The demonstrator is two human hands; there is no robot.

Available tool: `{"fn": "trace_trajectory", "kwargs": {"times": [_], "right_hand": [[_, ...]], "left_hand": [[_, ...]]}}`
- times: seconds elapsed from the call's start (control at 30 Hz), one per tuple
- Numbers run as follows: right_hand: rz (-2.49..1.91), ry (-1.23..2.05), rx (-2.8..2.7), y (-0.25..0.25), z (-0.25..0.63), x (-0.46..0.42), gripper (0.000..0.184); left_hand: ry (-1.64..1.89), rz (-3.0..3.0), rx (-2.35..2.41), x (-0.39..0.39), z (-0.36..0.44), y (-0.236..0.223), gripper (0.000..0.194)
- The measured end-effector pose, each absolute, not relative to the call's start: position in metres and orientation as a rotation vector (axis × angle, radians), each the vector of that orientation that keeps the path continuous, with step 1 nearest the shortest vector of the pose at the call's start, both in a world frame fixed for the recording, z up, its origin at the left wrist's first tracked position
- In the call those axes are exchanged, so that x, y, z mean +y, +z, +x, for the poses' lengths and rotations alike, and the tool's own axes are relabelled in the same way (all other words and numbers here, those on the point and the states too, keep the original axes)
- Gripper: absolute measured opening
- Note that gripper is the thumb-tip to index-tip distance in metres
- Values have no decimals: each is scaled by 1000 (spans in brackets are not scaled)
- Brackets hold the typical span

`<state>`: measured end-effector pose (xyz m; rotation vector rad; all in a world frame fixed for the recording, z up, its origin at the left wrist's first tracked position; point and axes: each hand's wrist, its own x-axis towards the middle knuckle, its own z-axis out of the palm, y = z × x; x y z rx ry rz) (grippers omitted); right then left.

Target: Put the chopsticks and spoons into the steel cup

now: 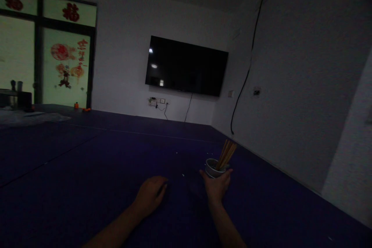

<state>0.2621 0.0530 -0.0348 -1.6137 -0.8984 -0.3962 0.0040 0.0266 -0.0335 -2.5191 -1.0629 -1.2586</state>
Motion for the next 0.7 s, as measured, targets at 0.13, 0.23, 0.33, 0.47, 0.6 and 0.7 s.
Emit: {"fn": "trace_trajectory", "kwargs": {"times": [0.13, 0.23, 0.33, 0.47, 0.6, 0.7], "right_hand": [[-1509, -648, -821, -9, 237, 29, 121], [-1284, -840, -1109, 1, 216, 15, 89], [-997, -799, -1751, -6, 192, 11, 48], [-986, -547, -2219, -26, 162, 15, 33], [-1067, -422, -2442, -39, 146, 13, 32], [-1059, -454, -2476, -44, 143, 11, 36]], "left_hand": [[-1275, -2482, -1094, 28, 2, -34, 30], [-1262, -2446, -1106, 30, 1, -33, 37], [-1233, -2438, -1053, 31, 2, -33, 60], [-1176, -2501, -877, 28, 5, -32, 69], [-1169, -2614, -668, 25, 9, -38, 64], [-1264, -2663, -576, 26, 13, -47, 57]]}}
